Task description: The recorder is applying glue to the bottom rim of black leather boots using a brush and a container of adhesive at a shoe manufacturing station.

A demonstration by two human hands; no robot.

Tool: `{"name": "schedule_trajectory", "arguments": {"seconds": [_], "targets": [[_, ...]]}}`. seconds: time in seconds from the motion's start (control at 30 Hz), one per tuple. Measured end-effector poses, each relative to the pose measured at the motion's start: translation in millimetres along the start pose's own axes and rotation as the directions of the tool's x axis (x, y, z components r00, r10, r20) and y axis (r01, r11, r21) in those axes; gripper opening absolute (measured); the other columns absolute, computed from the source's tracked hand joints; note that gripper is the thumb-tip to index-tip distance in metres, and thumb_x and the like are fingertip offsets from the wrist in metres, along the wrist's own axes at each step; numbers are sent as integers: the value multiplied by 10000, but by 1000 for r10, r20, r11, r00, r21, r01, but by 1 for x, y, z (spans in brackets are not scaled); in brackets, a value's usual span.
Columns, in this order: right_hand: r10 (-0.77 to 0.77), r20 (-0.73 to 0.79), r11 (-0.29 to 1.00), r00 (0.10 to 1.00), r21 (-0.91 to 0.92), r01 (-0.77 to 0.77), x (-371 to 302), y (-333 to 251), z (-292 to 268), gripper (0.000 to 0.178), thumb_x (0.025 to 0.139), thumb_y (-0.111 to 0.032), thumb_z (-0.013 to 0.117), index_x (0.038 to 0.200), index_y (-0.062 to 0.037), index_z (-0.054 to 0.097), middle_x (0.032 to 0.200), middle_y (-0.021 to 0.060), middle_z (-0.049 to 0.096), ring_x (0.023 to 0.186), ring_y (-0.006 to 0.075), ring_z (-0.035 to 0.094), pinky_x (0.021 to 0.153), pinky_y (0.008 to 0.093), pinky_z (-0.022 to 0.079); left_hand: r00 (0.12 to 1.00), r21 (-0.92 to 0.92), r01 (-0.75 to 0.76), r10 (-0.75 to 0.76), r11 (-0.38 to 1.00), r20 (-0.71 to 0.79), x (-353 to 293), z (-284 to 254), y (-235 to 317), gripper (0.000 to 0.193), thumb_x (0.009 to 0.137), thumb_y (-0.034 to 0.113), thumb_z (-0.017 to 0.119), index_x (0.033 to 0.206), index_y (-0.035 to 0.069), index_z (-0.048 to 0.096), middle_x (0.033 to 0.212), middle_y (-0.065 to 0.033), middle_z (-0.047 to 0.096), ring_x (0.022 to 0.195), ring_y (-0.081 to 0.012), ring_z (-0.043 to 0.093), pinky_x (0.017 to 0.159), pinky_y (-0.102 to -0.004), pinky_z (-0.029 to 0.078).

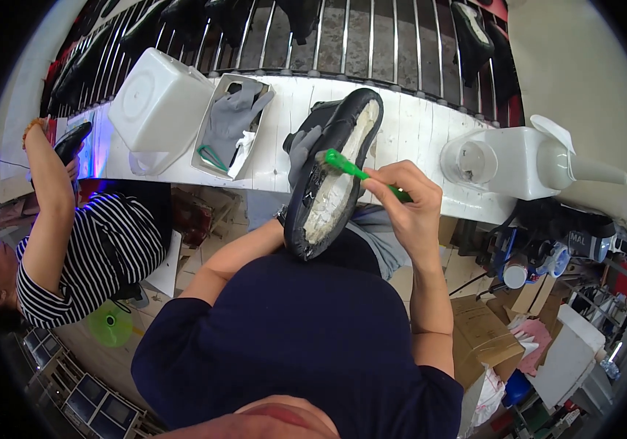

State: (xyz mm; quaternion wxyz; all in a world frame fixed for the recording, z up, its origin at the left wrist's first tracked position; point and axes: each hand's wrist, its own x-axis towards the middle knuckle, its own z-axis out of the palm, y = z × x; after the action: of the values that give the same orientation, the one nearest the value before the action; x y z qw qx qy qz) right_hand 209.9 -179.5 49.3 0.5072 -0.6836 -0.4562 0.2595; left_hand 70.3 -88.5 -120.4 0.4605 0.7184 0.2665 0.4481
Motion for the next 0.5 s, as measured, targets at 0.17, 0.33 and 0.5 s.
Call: {"name": "schedule_trajectory", "arguments": {"seconds": [0.17, 0.33, 0.5], "targets": [[61, -80, 996, 995, -55, -65, 9, 21, -2, 112, 834, -25, 767, 936, 18, 755, 829, 64, 697, 684, 95, 562, 613, 237, 424, 883, 217, -423, 454, 880, -119, 23, -2, 18, 1012, 747, 329, 849, 1496, 79, 217, 1407, -220, 456, 1310, -377, 477, 1141, -589, 256], [68, -163, 991, 984, -107, -86, 30, 54, -2, 100, 877, -72, 758, 921, 16, 743, 776, -20, 636, 604, 19, 390, 526, 206, 291, 883, 203, -419, 450, 885, -137, 24, -4, 26, 789, 827, 174, 766, 1432, 69, 270, 1409, -218, 464, 1292, -380, 512, 1141, -607, 275], [28, -273, 935, 962, -332, -122, 63, 80, -7, 165, 859, -139, 767, 888, 19, 731, 750, 41, 684, 545, 79, 413, 505, 267, 324, 897, 216, -395, 426, 893, -120, 23, -5, 31, 753, 835, 158, 753, 1419, 73, 284, 1401, -213, 470, 1285, -380, 519, 1138, -606, 282]]}}
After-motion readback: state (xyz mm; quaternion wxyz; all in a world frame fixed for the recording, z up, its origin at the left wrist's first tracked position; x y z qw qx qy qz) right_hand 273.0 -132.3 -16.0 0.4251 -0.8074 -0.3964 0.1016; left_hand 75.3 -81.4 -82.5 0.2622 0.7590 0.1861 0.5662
